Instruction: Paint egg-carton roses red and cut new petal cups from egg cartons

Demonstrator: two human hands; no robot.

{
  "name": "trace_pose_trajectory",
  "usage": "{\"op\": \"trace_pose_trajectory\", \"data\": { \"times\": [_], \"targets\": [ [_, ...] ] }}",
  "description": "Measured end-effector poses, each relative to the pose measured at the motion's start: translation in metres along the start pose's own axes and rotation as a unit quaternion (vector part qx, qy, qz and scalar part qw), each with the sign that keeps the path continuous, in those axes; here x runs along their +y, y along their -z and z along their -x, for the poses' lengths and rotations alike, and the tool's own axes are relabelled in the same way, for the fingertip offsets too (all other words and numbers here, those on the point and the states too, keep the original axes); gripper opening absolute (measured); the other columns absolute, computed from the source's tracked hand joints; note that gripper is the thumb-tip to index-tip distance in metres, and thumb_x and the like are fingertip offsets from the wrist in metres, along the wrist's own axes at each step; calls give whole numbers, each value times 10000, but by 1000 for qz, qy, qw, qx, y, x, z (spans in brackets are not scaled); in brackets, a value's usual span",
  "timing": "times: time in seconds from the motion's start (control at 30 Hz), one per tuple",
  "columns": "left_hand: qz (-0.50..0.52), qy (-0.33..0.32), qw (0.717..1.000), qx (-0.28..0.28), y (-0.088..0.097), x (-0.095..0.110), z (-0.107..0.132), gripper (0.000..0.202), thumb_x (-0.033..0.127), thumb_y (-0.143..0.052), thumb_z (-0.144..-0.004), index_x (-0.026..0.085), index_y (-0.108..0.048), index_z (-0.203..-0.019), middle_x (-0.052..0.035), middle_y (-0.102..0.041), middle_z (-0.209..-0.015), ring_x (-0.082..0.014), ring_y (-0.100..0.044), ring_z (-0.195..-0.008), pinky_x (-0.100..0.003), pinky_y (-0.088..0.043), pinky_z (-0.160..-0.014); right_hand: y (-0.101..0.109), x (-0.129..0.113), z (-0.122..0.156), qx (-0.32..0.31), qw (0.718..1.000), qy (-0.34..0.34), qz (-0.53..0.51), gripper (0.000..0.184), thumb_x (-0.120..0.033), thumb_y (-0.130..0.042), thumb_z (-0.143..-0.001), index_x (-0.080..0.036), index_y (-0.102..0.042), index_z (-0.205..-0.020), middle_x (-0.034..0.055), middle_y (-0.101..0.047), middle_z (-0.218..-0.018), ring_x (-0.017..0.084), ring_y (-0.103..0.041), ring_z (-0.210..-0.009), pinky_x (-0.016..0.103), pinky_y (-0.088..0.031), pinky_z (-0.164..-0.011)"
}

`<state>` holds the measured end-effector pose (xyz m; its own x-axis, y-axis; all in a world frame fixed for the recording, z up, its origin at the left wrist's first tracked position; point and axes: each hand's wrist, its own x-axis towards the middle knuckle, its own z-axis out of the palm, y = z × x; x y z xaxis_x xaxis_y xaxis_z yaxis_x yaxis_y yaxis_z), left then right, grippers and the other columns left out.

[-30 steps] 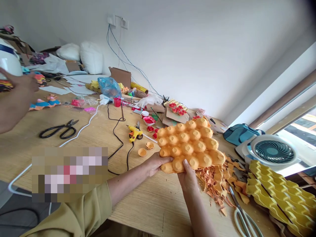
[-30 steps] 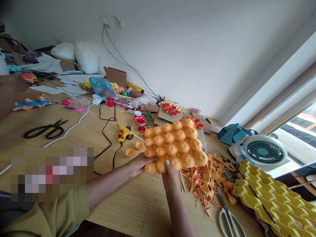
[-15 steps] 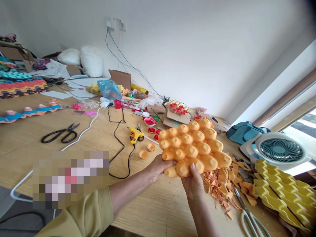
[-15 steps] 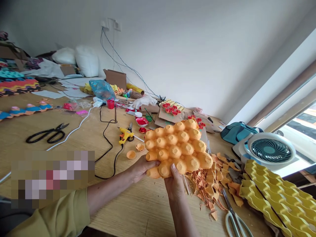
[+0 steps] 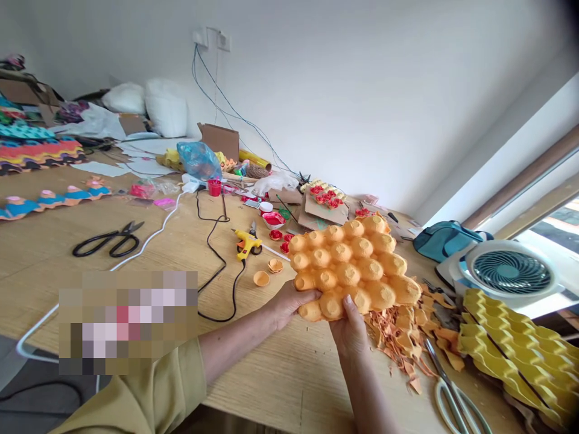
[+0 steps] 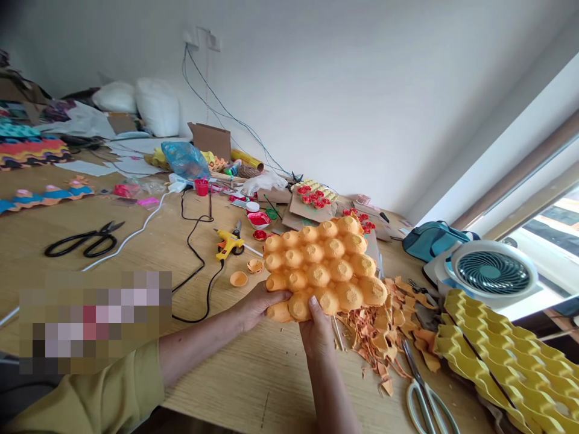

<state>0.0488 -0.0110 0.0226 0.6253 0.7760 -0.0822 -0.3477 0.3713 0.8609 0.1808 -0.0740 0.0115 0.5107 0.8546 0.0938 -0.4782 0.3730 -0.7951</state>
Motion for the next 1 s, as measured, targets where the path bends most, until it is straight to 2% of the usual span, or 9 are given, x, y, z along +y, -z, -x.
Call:
{"op": "trace_pose_trajectory", "data": {
  "times": [0.07,0.17,0.27,0.37,0.47,0.6,0.73,1.0],
  "targets": [
    [-3,-3,1000,8,-1,0,0,535,409,-904,-630,204,-741,-1096,-90,-758,-1264,-410,-629,-1303,-512,-501,-1128,0,0,1,-4,1000,7,0,708,-453,-849,-762,-306,-594,-1406,50,-662,-1432,269,-602,-1362,542,-447,-1196],
    [-5,-2,1000,7,-1,-1,1,510,419,-903,-645,191,-748,-1074,-102,-775,-1221,-424,-646,-1274,-520,-526,-1095,6,5,1,-14,1000,14,-5,647,-410,-806,-815,-340,-583,-1419,32,-667,-1430,245,-630,-1330,480,-525,-1135],
    [6,-12,1000,-11,0,-4,1,507,404,-905,-654,188,-747,-1085,-94,-773,-1230,-420,-628,-1304,-521,-506,-1125,14,10,-1,-1,1000,23,-5,603,-365,-769,-845,-365,-583,-1419,20,-692,-1397,225,-652,-1305,415,-587,-1055],
    [23,-32,999,-11,0,-7,0,497,378,-907,-651,181,-749,-1080,-105,-764,-1244,-426,-608,-1330,-526,-489,-1143,16,10,-3,2,1000,24,-8,586,-352,-753,-851,-375,-584,-1411,-6,-672,-1425,207,-636,-1329,379,-594,-1039],
    [24,-37,999,-9,-1,-7,0,494,372,-913,-638,175,-758,-1063,-121,-760,-1243,-436,-611,-1321,-536,-482,-1143,13,5,-2,-9,1000,24,-5,577,-359,-751,-847,-370,-588,-1401,-14,-655,-1447,213,-622,-1346,414,-562,-1088],
    [14,-31,999,-7,-2,-6,1,479,398,-907,-642,193,-766,-1051,-108,-758,-1251,-427,-639,-1282,-542,-499,-1115,6,-1,0,-3,1000,16,-8,621,-390,-787,-807,-324,-596,-1394,27,-650,-1450,252,-612,-1354,509,-482,-1163],
    [16,-32,999,-5,-4,-5,1,464,383,-908,-634,198,-767,-1036,-102,-771,-1217,-429,-629,-1293,-523,-493,-1120,1,-4,2,4,1000,11,-18,614,-422,-800,-790,-289,-616,-1361,59,-678,-1400,262,-604,-1356,552,-428,-1195],
    [29,-27,999,-6,-8,-2,6,448,381,-908,-649,201,-765,-1034,-99,-772,-1218,-409,-653,-1266,-504,-510,-1106,-5,-7,6,10,999,9,-42,528,-504,-821,-774,-292,-694,-1240,45,-711,-1344,251,-639,-1299,509,-496,-1146]
  ]
}}
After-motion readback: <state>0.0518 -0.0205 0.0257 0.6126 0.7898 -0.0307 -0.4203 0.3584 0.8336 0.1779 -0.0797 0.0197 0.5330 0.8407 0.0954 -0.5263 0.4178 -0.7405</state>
